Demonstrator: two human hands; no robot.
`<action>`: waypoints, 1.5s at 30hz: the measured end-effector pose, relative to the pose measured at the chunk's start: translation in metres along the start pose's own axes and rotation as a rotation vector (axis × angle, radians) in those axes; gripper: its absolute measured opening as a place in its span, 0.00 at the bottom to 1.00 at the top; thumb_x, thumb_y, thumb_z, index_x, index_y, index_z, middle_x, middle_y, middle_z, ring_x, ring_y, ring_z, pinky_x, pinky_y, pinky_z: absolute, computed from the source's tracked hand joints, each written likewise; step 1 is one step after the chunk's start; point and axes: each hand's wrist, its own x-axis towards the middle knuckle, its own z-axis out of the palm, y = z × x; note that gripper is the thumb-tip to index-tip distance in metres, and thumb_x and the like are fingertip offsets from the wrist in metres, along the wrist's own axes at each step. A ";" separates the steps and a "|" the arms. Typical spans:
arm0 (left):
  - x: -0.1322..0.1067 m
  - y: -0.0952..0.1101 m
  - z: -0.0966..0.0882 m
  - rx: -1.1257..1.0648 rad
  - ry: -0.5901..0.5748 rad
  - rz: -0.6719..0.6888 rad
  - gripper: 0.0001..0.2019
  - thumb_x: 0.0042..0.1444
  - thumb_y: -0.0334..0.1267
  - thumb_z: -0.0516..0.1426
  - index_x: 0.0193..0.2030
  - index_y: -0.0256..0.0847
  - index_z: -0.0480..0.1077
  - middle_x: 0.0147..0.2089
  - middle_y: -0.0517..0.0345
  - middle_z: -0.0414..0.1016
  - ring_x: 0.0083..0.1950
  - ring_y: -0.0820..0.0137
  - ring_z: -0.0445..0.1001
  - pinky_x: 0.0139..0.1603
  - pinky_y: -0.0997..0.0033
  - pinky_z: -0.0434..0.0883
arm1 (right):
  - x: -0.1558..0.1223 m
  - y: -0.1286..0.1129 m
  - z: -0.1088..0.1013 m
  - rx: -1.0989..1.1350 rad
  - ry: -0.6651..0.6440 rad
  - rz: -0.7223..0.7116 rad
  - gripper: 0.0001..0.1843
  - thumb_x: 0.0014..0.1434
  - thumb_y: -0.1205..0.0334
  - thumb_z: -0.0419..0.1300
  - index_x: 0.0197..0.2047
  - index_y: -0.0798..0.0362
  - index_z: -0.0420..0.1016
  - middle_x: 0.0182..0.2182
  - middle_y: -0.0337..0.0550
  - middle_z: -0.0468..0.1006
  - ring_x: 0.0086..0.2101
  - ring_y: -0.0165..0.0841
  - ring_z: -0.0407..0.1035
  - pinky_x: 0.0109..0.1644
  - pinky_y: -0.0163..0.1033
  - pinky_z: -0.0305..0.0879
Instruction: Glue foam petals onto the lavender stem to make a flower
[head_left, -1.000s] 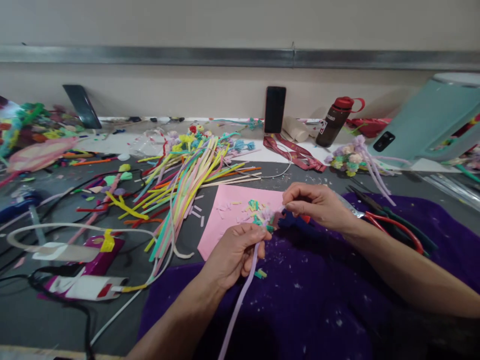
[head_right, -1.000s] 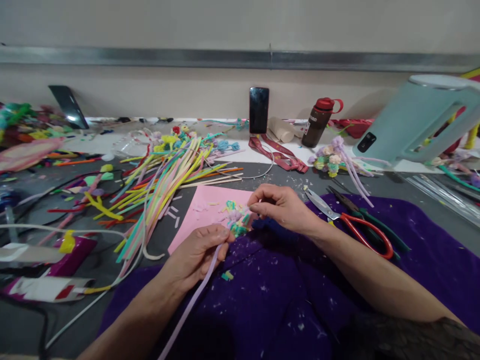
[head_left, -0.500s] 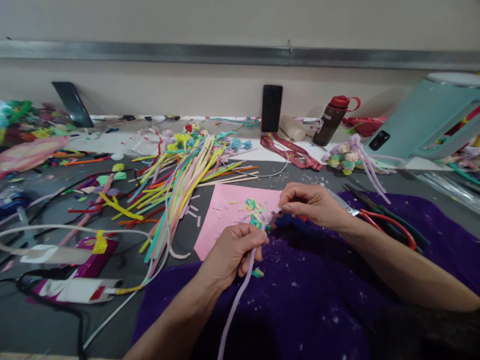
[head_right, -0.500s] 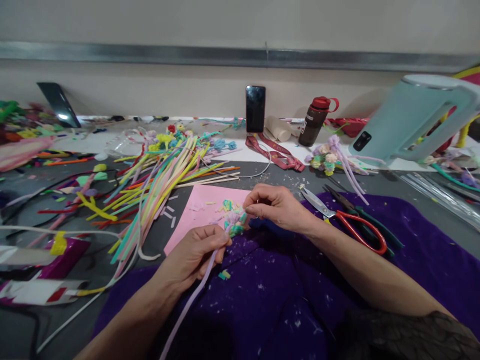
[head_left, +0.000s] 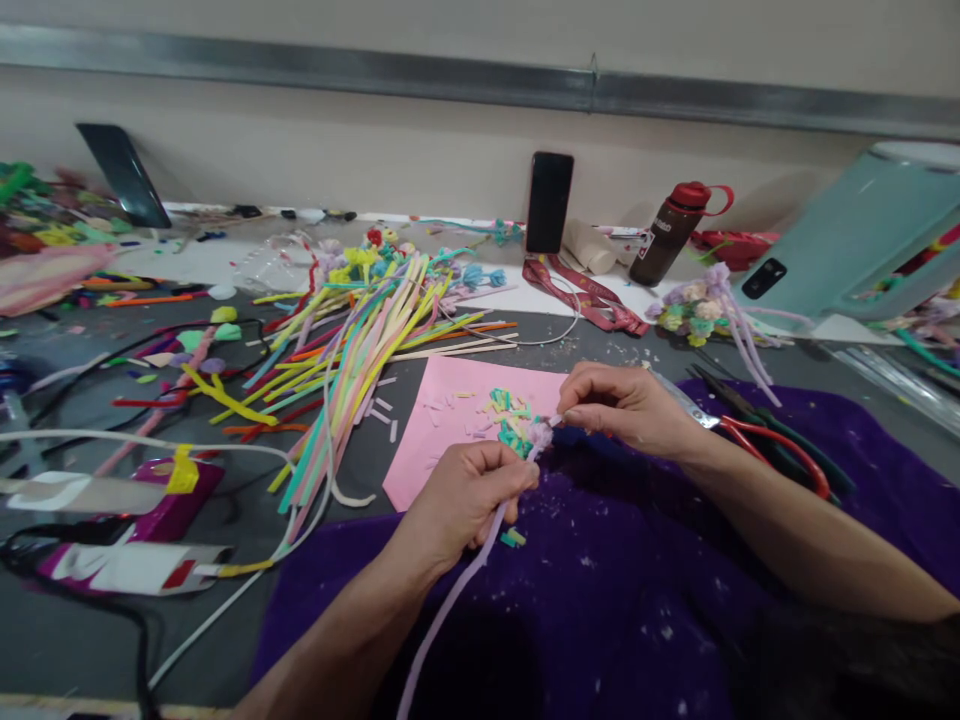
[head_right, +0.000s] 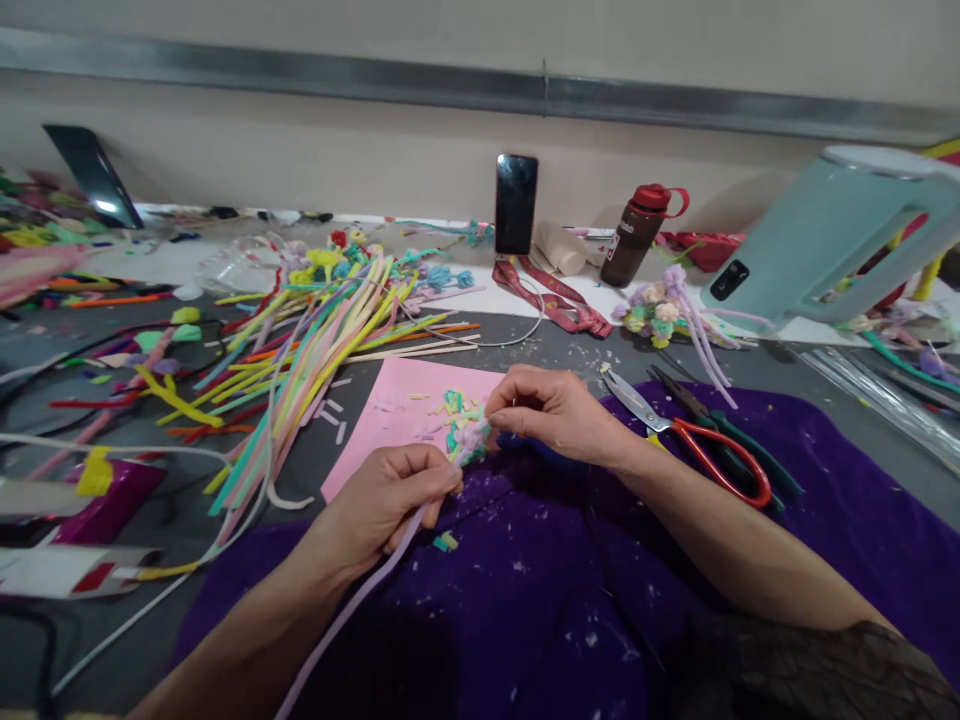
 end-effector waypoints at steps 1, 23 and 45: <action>0.000 0.000 -0.001 -0.020 -0.021 -0.002 0.10 0.47 0.42 0.58 0.23 0.37 0.67 0.13 0.67 0.63 0.08 0.84 0.49 0.08 0.83 0.45 | 0.000 0.000 0.000 0.001 -0.004 0.001 0.02 0.55 0.66 0.60 0.31 0.55 0.73 0.30 0.38 0.70 0.26 0.25 0.63 0.30 0.31 0.59; 0.003 0.002 -0.004 -0.129 -0.144 -0.050 0.10 0.49 0.39 0.54 0.23 0.35 0.68 0.12 0.63 0.66 0.07 0.82 0.51 0.08 0.82 0.44 | 0.000 -0.002 -0.002 0.033 -0.014 -0.015 0.03 0.55 0.65 0.60 0.32 0.55 0.74 0.29 0.38 0.72 0.28 0.26 0.66 0.32 0.32 0.63; -0.004 0.003 -0.002 -0.154 -0.026 0.050 0.12 0.48 0.44 0.59 0.32 0.35 0.74 0.12 0.68 0.58 0.12 0.84 0.47 0.11 0.83 0.43 | 0.001 -0.002 -0.002 0.168 0.072 0.080 0.04 0.54 0.63 0.61 0.30 0.55 0.72 0.24 0.37 0.73 0.23 0.24 0.65 0.26 0.30 0.61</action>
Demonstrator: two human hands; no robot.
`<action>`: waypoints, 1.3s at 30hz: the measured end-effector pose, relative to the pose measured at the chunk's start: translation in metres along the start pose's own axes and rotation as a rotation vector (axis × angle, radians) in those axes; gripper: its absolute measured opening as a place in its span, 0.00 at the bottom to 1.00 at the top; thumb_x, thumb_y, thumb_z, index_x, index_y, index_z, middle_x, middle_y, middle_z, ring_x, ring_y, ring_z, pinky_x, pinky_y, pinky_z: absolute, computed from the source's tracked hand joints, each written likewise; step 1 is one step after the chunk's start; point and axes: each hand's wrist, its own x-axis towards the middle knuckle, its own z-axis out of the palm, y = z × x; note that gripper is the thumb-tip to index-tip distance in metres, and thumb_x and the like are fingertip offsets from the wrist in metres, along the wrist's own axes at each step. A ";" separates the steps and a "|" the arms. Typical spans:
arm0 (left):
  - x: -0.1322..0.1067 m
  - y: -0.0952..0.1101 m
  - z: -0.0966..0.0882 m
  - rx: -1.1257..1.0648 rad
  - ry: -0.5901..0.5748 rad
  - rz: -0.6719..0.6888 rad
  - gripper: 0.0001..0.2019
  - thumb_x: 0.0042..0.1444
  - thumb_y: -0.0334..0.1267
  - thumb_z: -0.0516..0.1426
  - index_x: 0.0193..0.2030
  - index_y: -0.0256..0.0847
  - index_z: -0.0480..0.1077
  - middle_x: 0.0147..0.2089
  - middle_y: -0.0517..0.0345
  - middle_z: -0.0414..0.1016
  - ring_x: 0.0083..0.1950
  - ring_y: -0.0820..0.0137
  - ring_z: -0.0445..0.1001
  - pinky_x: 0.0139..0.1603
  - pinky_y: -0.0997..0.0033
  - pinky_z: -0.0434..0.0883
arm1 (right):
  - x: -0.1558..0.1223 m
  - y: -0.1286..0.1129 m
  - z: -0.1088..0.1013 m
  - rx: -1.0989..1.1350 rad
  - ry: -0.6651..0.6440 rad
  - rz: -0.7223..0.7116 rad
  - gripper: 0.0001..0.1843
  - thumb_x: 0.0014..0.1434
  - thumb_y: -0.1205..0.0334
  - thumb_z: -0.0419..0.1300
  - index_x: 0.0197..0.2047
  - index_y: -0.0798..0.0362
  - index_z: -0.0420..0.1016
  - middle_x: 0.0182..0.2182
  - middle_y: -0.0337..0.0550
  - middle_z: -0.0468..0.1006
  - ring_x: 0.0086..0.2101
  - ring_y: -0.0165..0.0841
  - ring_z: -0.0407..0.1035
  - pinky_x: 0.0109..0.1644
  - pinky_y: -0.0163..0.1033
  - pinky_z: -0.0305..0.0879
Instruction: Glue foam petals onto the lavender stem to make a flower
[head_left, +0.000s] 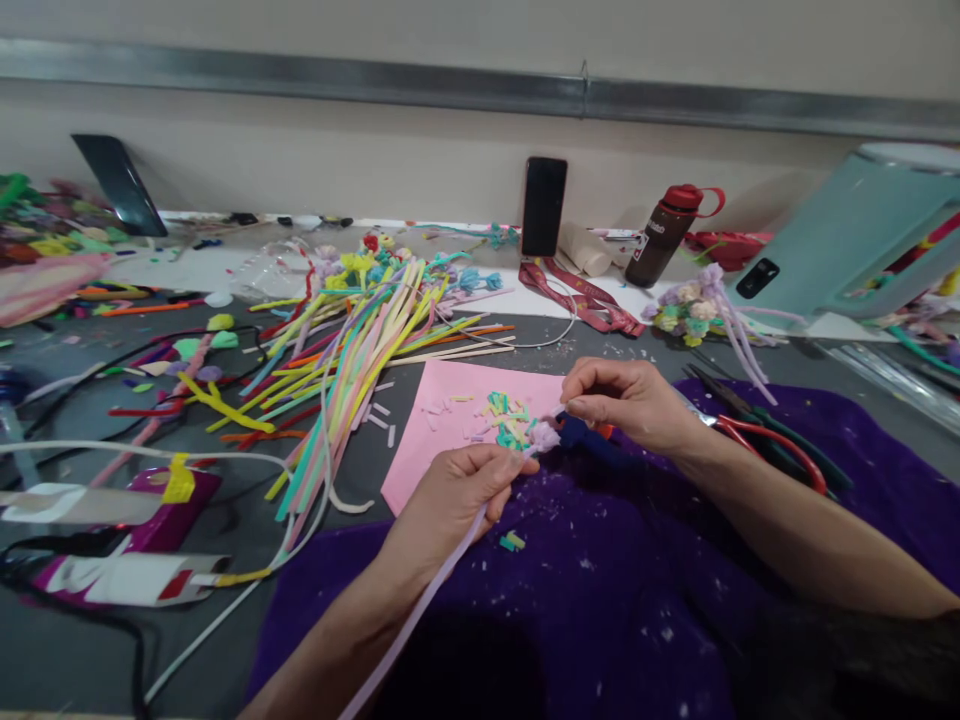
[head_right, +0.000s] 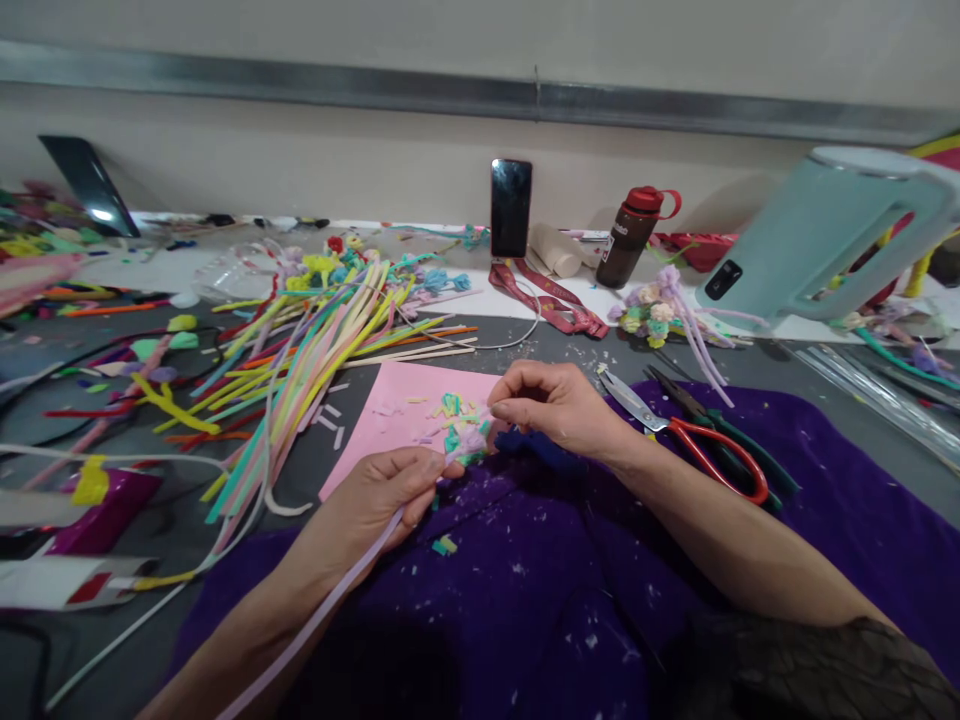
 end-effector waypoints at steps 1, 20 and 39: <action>0.000 -0.001 -0.001 -0.005 -0.003 -0.001 0.12 0.48 0.43 0.59 0.31 0.35 0.74 0.12 0.68 0.59 0.11 0.84 0.48 0.11 0.83 0.44 | 0.000 0.000 0.000 0.001 0.002 0.004 0.04 0.54 0.63 0.61 0.30 0.55 0.72 0.24 0.37 0.73 0.22 0.24 0.65 0.26 0.30 0.61; -0.002 -0.003 0.002 0.289 0.135 0.057 0.08 0.45 0.39 0.59 0.23 0.37 0.66 0.14 0.67 0.63 0.13 0.81 0.59 0.14 0.81 0.55 | -0.002 0.004 0.008 -0.011 -0.019 0.004 0.03 0.53 0.65 0.61 0.30 0.57 0.72 0.26 0.37 0.71 0.23 0.23 0.61 0.26 0.30 0.57; -0.001 -0.010 -0.004 0.561 0.137 0.130 0.10 0.48 0.40 0.56 0.22 0.38 0.66 0.14 0.67 0.63 0.16 0.79 0.61 0.19 0.79 0.57 | -0.002 0.007 0.013 -0.105 -0.053 -0.016 0.02 0.53 0.67 0.61 0.29 0.56 0.73 0.27 0.38 0.72 0.26 0.26 0.64 0.30 0.32 0.62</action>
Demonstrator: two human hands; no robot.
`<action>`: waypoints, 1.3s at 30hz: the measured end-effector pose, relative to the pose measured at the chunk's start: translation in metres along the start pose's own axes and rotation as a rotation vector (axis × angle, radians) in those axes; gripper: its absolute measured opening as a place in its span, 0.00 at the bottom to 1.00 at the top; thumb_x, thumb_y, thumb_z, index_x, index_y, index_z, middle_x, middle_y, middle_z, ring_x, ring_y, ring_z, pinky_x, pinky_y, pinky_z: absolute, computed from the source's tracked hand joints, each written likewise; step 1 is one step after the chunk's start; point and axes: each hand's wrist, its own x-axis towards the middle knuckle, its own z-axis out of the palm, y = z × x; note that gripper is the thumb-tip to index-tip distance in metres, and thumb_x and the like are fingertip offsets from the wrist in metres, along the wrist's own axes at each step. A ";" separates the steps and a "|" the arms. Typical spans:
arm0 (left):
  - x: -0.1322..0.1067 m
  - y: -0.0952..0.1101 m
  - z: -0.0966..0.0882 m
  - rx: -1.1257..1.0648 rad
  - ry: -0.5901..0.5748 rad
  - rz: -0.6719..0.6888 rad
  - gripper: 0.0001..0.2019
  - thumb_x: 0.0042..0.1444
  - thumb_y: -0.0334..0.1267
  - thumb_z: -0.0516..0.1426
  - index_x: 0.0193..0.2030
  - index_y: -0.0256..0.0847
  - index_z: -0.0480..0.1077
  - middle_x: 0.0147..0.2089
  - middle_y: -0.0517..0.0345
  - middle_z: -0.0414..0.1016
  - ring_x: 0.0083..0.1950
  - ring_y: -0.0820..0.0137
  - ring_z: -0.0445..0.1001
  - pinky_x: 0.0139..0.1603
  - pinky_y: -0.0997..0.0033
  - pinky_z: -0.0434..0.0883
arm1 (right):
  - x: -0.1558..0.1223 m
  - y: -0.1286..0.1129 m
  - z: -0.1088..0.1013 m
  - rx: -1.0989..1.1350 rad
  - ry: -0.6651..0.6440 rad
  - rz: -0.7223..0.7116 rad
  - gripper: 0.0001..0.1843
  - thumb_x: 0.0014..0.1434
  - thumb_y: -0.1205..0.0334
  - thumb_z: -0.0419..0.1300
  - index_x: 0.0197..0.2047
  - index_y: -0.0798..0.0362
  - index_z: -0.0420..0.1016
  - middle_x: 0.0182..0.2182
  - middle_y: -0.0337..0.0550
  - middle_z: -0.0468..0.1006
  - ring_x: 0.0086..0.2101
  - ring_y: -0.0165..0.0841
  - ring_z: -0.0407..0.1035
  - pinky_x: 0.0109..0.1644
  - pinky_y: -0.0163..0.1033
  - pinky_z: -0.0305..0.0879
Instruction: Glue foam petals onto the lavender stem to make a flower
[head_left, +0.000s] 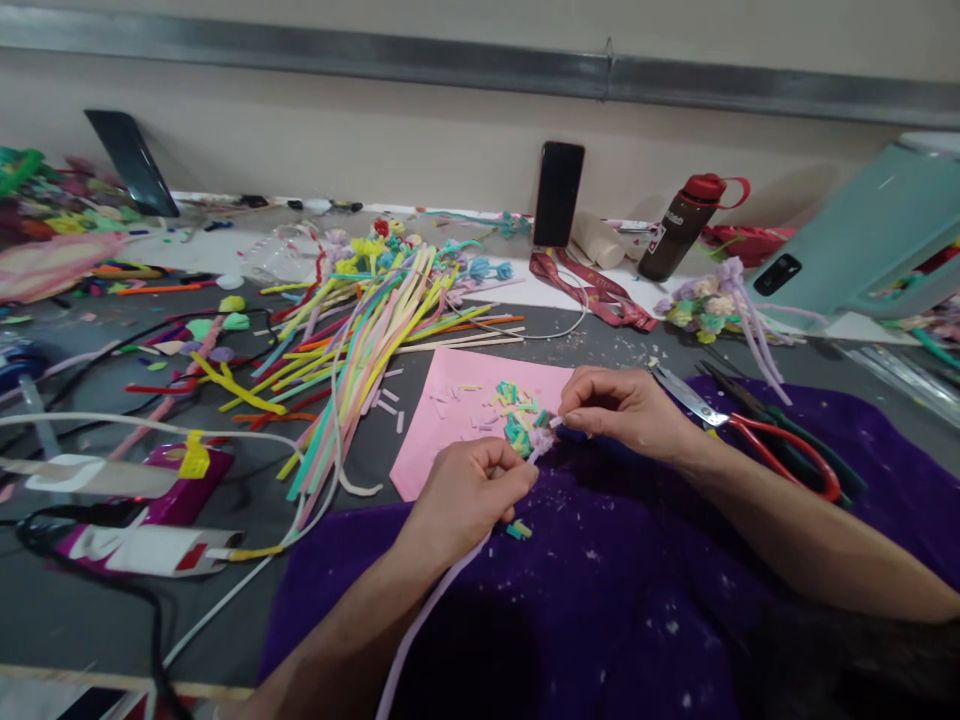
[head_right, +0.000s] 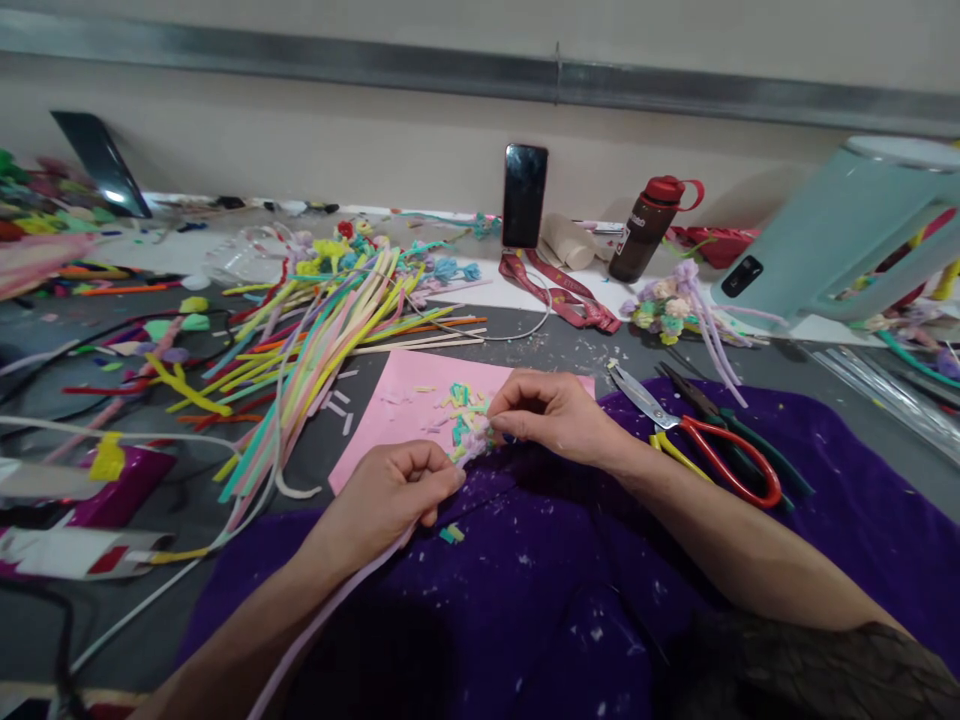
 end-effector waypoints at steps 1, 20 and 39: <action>0.000 0.001 0.000 -0.004 0.000 -0.001 0.09 0.48 0.40 0.56 0.22 0.38 0.66 0.14 0.67 0.63 0.16 0.79 0.61 0.19 0.79 0.57 | 0.000 0.000 0.000 -0.006 -0.006 -0.009 0.02 0.53 0.67 0.61 0.29 0.56 0.73 0.27 0.38 0.72 0.26 0.26 0.65 0.30 0.32 0.62; 0.001 0.014 -0.006 -0.267 -0.147 -0.178 0.09 0.45 0.39 0.56 0.20 0.40 0.61 0.10 0.69 0.61 0.09 0.82 0.52 0.11 0.81 0.48 | -0.004 -0.002 0.003 -0.252 -0.102 -0.354 0.03 0.56 0.67 0.59 0.33 0.55 0.75 0.29 0.42 0.74 0.33 0.31 0.68 0.39 0.38 0.66; 0.000 0.004 -0.003 -0.001 -0.089 -0.018 0.08 0.46 0.39 0.56 0.22 0.37 0.67 0.15 0.66 0.62 0.17 0.78 0.59 0.19 0.78 0.54 | -0.003 -0.007 -0.004 -0.382 -0.237 -0.309 0.06 0.60 0.66 0.56 0.38 0.56 0.74 0.34 0.45 0.73 0.37 0.32 0.68 0.42 0.37 0.64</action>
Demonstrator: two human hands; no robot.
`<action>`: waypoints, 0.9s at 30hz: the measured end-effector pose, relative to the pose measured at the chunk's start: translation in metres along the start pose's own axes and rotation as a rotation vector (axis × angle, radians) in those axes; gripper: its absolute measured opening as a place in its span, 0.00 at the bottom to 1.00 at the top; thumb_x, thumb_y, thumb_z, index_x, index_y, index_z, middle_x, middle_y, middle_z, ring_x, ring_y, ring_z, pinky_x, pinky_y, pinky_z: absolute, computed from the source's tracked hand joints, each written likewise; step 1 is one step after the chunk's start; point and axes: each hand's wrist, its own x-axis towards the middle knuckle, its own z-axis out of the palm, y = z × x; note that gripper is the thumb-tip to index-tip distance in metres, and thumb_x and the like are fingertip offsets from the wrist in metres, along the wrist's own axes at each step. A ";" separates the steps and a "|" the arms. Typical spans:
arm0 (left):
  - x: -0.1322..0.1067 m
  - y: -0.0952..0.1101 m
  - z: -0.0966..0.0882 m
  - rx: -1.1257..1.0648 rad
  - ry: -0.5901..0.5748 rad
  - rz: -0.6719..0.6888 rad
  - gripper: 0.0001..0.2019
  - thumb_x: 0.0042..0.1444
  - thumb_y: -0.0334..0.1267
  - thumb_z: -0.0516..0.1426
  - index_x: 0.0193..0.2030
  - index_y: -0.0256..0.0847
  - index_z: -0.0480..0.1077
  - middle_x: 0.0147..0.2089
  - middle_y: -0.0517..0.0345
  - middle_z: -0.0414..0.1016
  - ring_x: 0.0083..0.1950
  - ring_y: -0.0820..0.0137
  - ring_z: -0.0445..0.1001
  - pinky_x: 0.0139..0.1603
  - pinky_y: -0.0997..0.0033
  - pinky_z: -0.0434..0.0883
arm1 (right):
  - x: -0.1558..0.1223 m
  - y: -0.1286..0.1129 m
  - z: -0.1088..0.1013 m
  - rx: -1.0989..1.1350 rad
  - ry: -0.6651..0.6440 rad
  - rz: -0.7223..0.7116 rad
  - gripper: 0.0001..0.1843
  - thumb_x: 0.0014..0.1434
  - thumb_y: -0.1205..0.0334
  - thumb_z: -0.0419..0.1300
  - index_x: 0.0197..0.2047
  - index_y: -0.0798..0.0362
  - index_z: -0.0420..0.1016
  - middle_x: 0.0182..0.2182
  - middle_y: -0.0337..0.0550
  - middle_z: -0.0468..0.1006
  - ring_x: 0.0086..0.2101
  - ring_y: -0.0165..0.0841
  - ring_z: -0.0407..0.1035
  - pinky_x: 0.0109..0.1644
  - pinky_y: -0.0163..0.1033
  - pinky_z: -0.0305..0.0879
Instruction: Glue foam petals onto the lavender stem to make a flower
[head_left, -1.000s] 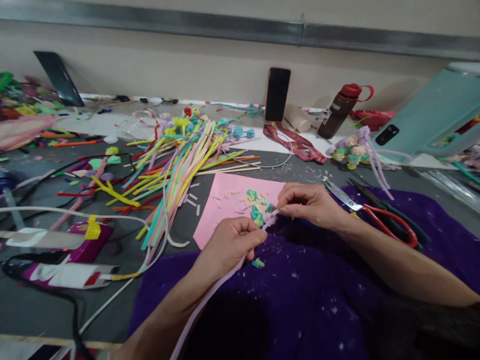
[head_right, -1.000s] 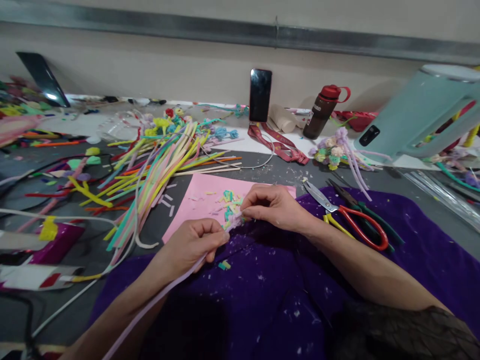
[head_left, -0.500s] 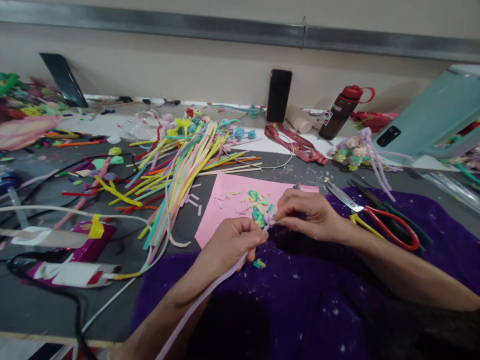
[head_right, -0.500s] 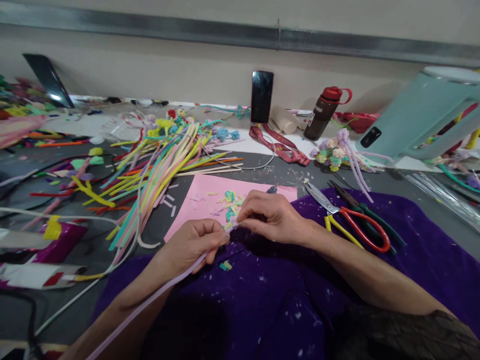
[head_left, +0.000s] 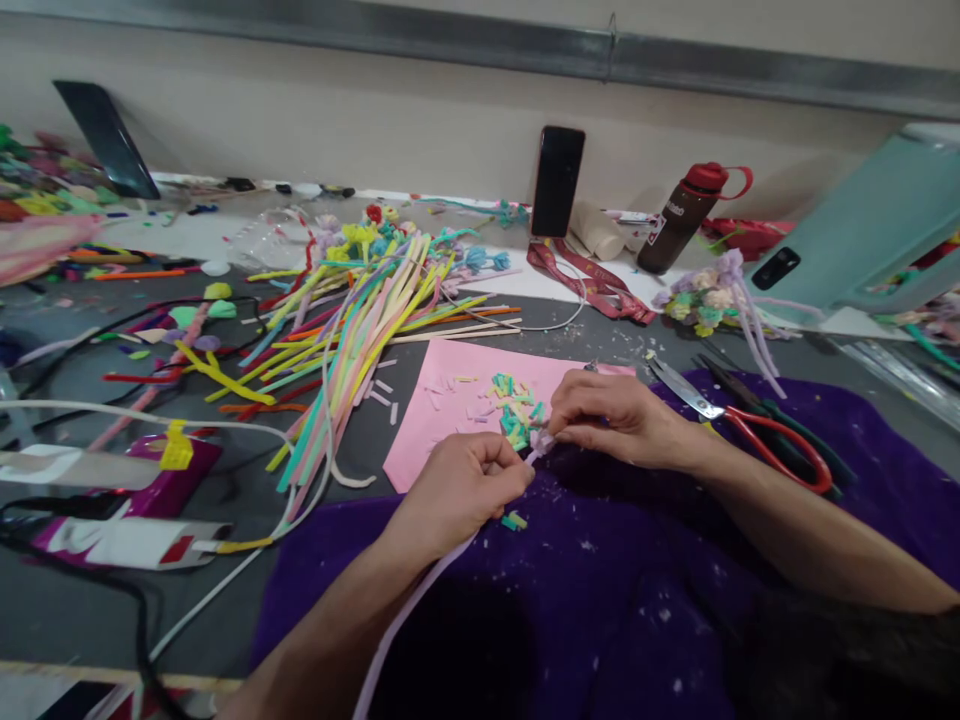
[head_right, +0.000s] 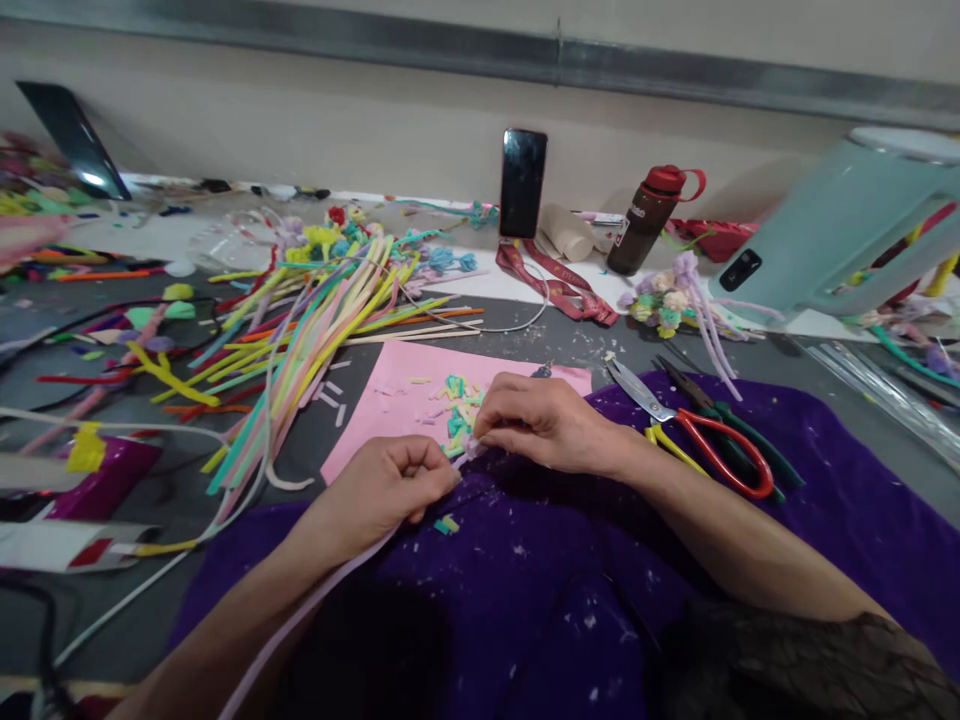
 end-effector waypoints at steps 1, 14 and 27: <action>0.000 -0.001 0.000 0.035 0.016 0.015 0.08 0.46 0.39 0.55 0.23 0.37 0.68 0.16 0.66 0.62 0.18 0.78 0.59 0.20 0.77 0.54 | 0.000 0.000 -0.001 -0.004 -0.016 0.001 0.06 0.60 0.66 0.55 0.38 0.56 0.73 0.34 0.45 0.73 0.37 0.31 0.68 0.42 0.37 0.65; -0.005 0.002 0.004 0.162 0.109 0.040 0.07 0.45 0.37 0.55 0.20 0.38 0.69 0.15 0.66 0.59 0.18 0.79 0.54 0.18 0.77 0.50 | -0.005 -0.004 0.009 -0.216 -0.072 -0.022 0.08 0.61 0.66 0.53 0.41 0.52 0.73 0.34 0.44 0.71 0.34 0.30 0.66 0.36 0.34 0.62; -0.005 0.001 0.007 0.137 0.084 0.059 0.07 0.45 0.36 0.55 0.20 0.38 0.69 0.16 0.66 0.59 0.18 0.79 0.54 0.19 0.78 0.50 | -0.005 -0.002 0.008 -0.208 -0.163 -0.007 0.08 0.61 0.66 0.53 0.40 0.53 0.73 0.34 0.42 0.69 0.33 0.29 0.64 0.35 0.33 0.60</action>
